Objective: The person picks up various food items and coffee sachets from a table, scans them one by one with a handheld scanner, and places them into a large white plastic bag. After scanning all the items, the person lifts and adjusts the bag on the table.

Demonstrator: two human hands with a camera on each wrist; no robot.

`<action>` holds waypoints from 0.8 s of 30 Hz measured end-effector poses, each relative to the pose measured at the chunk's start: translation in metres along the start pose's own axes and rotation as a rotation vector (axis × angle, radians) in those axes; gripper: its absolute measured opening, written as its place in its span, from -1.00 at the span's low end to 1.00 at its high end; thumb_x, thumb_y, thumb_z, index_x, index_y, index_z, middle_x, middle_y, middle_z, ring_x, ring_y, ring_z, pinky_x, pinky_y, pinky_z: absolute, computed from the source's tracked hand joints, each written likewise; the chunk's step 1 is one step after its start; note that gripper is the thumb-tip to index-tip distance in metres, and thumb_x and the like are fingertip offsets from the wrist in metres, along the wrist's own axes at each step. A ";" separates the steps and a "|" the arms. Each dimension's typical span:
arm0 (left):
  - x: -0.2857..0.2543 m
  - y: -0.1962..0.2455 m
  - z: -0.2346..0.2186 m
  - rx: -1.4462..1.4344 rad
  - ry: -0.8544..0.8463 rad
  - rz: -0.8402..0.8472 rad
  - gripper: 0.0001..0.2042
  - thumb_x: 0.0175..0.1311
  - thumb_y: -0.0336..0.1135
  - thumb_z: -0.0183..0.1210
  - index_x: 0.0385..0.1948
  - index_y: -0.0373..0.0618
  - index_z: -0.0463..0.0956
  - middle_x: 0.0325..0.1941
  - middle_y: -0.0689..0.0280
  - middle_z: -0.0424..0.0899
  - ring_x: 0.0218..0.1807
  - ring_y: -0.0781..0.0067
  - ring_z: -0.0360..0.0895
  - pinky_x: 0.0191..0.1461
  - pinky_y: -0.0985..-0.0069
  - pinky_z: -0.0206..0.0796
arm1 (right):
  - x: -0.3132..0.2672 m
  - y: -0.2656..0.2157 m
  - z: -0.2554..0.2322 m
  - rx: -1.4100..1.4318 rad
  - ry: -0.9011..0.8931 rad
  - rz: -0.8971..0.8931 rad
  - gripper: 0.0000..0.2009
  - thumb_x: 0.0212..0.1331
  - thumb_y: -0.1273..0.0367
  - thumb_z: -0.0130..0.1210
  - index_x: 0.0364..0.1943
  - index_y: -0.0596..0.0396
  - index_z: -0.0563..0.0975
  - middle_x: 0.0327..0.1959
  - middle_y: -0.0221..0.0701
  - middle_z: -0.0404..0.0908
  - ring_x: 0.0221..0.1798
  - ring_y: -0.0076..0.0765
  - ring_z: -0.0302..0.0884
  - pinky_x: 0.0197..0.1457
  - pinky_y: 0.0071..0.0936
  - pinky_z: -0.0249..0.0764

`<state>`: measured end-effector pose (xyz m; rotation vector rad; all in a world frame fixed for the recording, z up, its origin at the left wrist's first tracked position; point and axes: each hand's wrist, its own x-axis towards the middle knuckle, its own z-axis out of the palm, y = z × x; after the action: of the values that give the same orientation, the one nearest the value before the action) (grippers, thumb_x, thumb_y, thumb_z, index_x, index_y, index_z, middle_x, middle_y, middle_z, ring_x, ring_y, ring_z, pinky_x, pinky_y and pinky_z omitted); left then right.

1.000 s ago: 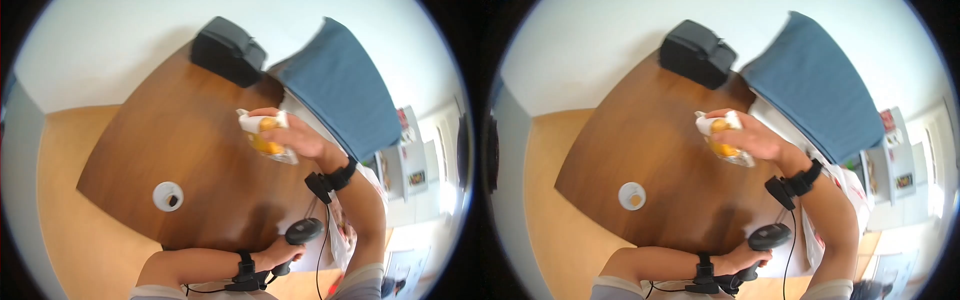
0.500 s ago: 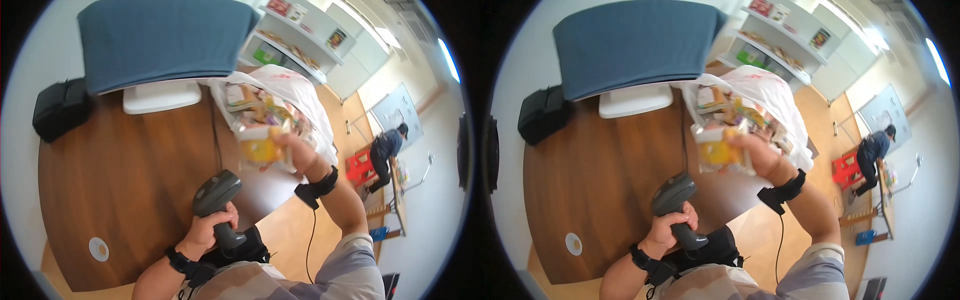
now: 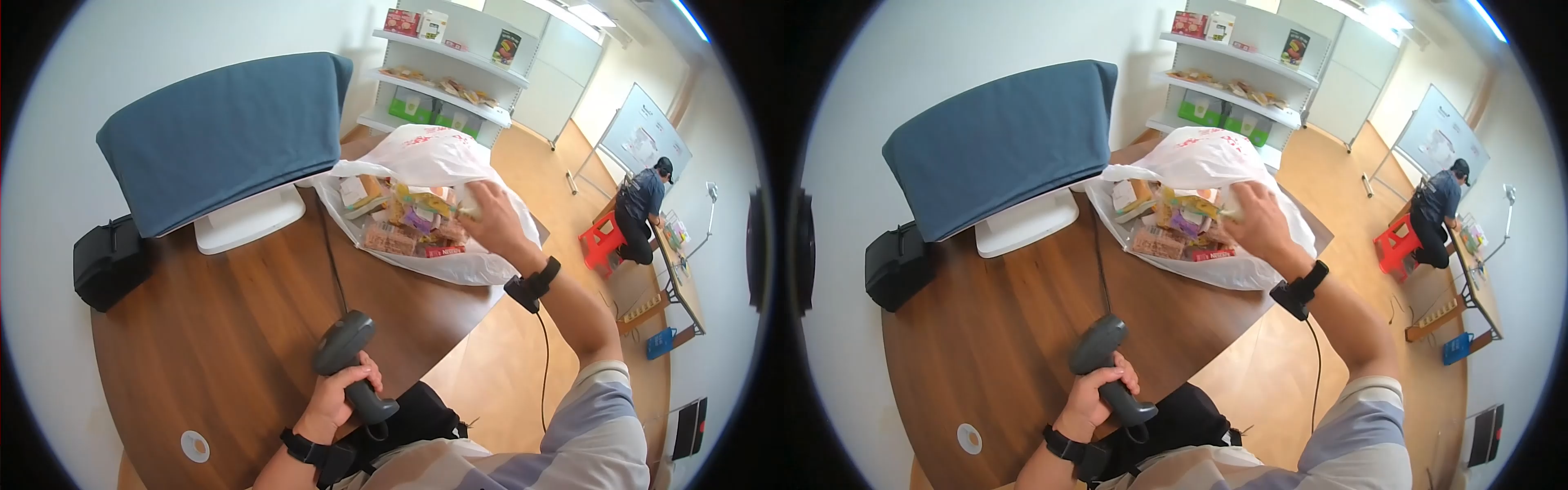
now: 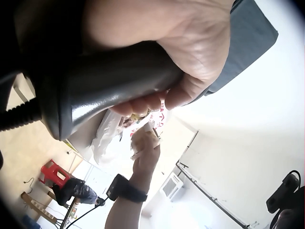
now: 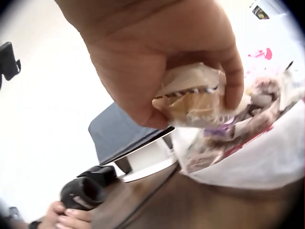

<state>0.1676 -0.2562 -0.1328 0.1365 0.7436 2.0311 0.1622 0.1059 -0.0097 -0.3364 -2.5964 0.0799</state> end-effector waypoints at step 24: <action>0.002 0.009 0.002 0.194 0.168 0.138 -0.63 0.33 -0.40 0.14 0.13 -0.16 0.30 -0.04 0.09 0.56 -0.06 0.18 0.63 0.06 0.15 0.52 | -0.130 -0.084 0.017 0.489 -0.039 -0.076 -0.50 -0.04 0.49 0.26 0.10 0.15 0.47 0.18 -0.09 0.43 0.29 0.12 0.34 0.35 -0.13 0.30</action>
<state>0.1603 -0.2567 -0.1267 0.1331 1.0629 2.1159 0.2432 -0.0080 -0.0775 -0.0577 -2.5176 0.6846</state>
